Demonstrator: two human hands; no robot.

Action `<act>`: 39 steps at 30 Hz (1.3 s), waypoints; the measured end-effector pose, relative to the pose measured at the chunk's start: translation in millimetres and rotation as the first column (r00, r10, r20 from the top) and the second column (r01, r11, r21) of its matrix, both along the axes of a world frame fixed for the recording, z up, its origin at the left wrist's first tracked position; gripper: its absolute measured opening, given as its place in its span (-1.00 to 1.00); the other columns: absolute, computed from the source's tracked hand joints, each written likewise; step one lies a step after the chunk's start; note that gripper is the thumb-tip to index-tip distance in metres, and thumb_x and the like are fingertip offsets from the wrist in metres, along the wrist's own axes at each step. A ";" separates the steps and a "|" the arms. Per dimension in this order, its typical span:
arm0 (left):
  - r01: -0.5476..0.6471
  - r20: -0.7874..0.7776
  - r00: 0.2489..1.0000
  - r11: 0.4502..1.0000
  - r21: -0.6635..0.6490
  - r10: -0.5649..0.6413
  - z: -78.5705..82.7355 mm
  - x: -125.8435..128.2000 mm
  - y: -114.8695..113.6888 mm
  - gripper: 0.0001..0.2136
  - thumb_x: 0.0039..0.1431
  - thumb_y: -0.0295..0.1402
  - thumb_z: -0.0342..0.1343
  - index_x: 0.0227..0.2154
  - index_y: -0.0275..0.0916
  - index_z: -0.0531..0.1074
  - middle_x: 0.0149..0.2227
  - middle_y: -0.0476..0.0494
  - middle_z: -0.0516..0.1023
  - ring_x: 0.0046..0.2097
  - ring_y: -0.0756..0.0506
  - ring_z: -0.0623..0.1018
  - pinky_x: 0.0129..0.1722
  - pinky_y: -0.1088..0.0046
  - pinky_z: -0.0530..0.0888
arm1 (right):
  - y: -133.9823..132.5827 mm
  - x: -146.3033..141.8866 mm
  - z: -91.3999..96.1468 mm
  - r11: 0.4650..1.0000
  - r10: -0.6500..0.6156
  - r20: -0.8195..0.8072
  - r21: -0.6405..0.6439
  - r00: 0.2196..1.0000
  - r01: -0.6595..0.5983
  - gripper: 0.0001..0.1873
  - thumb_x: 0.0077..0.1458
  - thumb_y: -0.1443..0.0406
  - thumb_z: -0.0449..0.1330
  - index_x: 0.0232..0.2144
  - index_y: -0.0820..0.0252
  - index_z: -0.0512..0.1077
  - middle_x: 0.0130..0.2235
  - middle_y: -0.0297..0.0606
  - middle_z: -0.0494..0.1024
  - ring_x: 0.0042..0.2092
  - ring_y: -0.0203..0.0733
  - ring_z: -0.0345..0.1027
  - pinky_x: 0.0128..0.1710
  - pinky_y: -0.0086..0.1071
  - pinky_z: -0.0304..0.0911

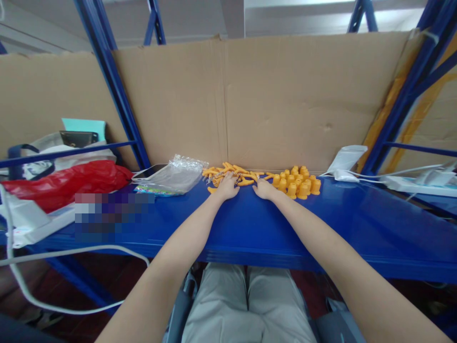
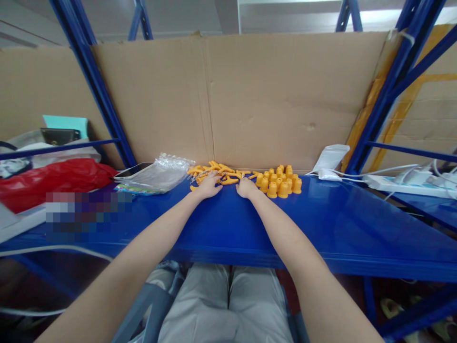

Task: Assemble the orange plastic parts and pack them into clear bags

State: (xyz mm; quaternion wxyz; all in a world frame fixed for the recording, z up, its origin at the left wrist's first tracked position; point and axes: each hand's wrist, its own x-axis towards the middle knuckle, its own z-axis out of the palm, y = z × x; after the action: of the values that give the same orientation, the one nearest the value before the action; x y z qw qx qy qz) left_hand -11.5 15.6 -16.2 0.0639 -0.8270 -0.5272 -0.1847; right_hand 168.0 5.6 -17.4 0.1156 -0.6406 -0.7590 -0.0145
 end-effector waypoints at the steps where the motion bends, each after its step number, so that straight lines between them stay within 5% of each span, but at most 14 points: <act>1: -0.004 0.005 1.000 1.000 0.007 0.004 0.5 -0.3 -0.3 -0.51 0.14 -0.38 0.04 0.16 -0.31 0.32 0.30 -0.28 0.20 0.34 -0.20 0.14 0.31 0.25 0.13 | -0.8 0.1 -2.0 0.999 -0.007 -0.015 0.031 1.000 0.008 -0.50 0.26 0.26 -0.08 0.15 0.43 0.29 0.19 0.09 0.35 0.21 -0.01 0.24 0.15 -0.29 0.14; 17: -0.028 -0.089 0.996 0.999 0.036 0.031 11.3 3.8 -19.0 -0.62 0.16 -0.43 0.02 0.04 -0.19 0.47 0.31 -0.20 0.21 0.34 -0.26 0.14 0.30 0.02 0.11 | -17.6 -1.8 2.0 0.996 -0.059 -0.086 0.062 0.995 0.065 -0.56 0.25 0.29 -0.04 0.13 0.31 0.30 0.16 0.04 0.33 0.18 0.01 0.26 0.11 -0.25 0.23; 23: -0.127 -0.059 0.989 0.984 0.124 0.135 22.0 -4.0 -19.9 -0.66 0.15 -0.53 -0.05 -0.12 -0.21 0.56 0.13 -0.22 0.45 0.20 -0.19 0.38 0.21 0.20 0.28 | -17.7 -0.9 4.8 0.997 -0.070 -0.074 0.014 0.995 0.072 -0.60 0.24 0.27 -0.04 0.04 0.30 0.39 0.16 0.04 0.31 0.11 0.01 0.32 0.14 -0.27 0.19; 31: -0.354 0.059 0.934 0.935 0.003 0.353 41.0 -21.9 -26.7 -0.69 0.14 -0.51 0.03 -0.11 -0.18 0.56 -0.01 -0.20 0.57 0.07 -0.18 0.50 0.05 0.35 0.40 | -5.9 7.0 -4.0 0.998 0.020 -0.129 0.054 0.991 -0.013 -0.60 0.21 0.29 0.00 0.07 0.24 0.36 0.15 -0.02 0.32 0.13 -0.04 0.30 0.19 -0.20 0.13; 39: -0.437 0.006 0.897 0.889 -0.136 0.442 52.7 -33.5 -30.9 -0.71 0.18 -0.32 0.02 -0.10 -0.30 0.52 -0.06 -0.33 0.58 0.00 -0.23 0.56 -0.09 0.41 0.47 | -9.0 6.5 -3.6 0.999 0.023 -0.062 0.044 0.998 -0.020 -0.55 0.25 0.27 -0.05 0.14 0.25 0.30 0.21 0.04 0.30 0.23 0.04 0.19 0.20 -0.05 0.09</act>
State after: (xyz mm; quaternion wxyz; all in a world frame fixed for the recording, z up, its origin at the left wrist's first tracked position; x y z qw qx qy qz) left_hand -45.0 -15.3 36.5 0.0400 -0.6850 -0.7127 -0.1454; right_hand 174.5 -3.4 -20.9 0.1532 -0.6297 -0.7615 -0.0098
